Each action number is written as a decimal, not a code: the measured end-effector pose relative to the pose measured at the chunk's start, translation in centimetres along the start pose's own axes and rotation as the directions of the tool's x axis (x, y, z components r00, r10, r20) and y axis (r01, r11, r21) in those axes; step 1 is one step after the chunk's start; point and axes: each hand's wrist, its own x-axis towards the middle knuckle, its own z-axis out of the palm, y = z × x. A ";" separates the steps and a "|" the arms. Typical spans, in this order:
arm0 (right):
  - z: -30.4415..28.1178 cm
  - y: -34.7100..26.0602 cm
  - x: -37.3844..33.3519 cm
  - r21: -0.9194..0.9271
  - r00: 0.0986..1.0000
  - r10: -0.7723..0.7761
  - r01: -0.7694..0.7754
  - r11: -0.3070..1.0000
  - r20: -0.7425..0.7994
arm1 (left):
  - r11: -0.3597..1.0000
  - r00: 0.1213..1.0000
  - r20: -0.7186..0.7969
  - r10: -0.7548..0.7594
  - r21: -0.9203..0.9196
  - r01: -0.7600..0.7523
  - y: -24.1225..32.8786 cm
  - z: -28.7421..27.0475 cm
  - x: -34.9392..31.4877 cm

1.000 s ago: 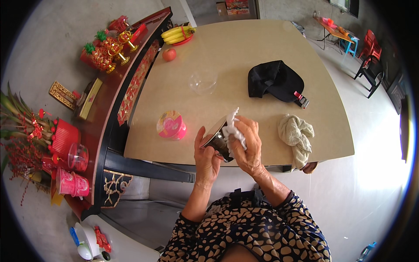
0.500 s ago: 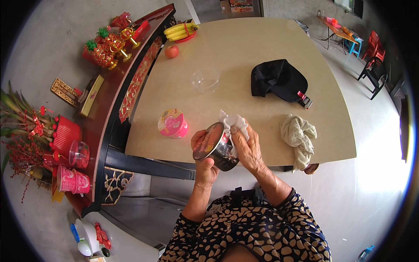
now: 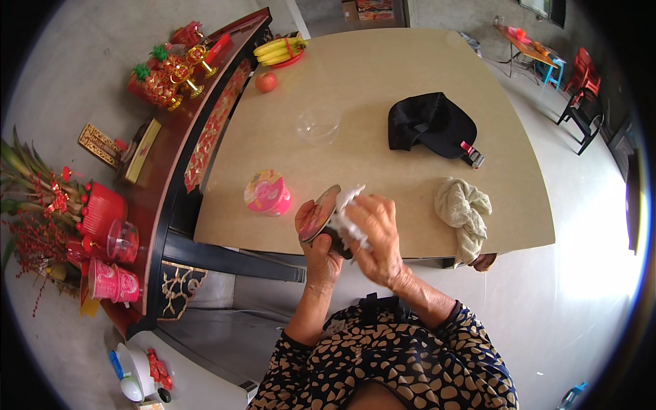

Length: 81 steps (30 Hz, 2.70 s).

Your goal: The person wipes the exterior of several small plastic containers and a clear plastic lid using a white tissue and a brown cloth. They handle the items one by one, rotating them to clean all sides, and place the cleaned containers onto a nearby shelf.

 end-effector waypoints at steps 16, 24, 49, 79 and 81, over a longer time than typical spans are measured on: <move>-0.5 -0.6 0.2 0.563 0.824 0.541 -0.531 0.633 0.168 | 0.972 0.974 0.147 -0.171 -0.137 0.191 0.9 -1.2 -1.1; 0.4 0.0 -1.2 -0.062 0.980 -0.183 0.179 0.982 -0.078 | 0.986 0.995 0.079 -0.057 -0.151 0.069 1.3 -0.6 -1.7; 0.4 1.1 0.2 0.582 0.615 0.684 -0.742 0.333 0.392 | 0.999 0.996 0.080 -0.036 -0.034 0.039 0.6 -0.9 -2.7; 3.5 -0.5 -3.0 0.933 0.610 0.739 -0.354 -0.070 0.287 | 0.999 0.990 -0.134 0.036 0.019 -0.034 0.5 0.9 -3.1; 3.1 -0.7 -2.4 0.938 0.555 0.774 -0.314 -0.145 0.305 | 0.983 0.992 -0.079 0.097 0.165 -0.083 0.9 0.9 -2.8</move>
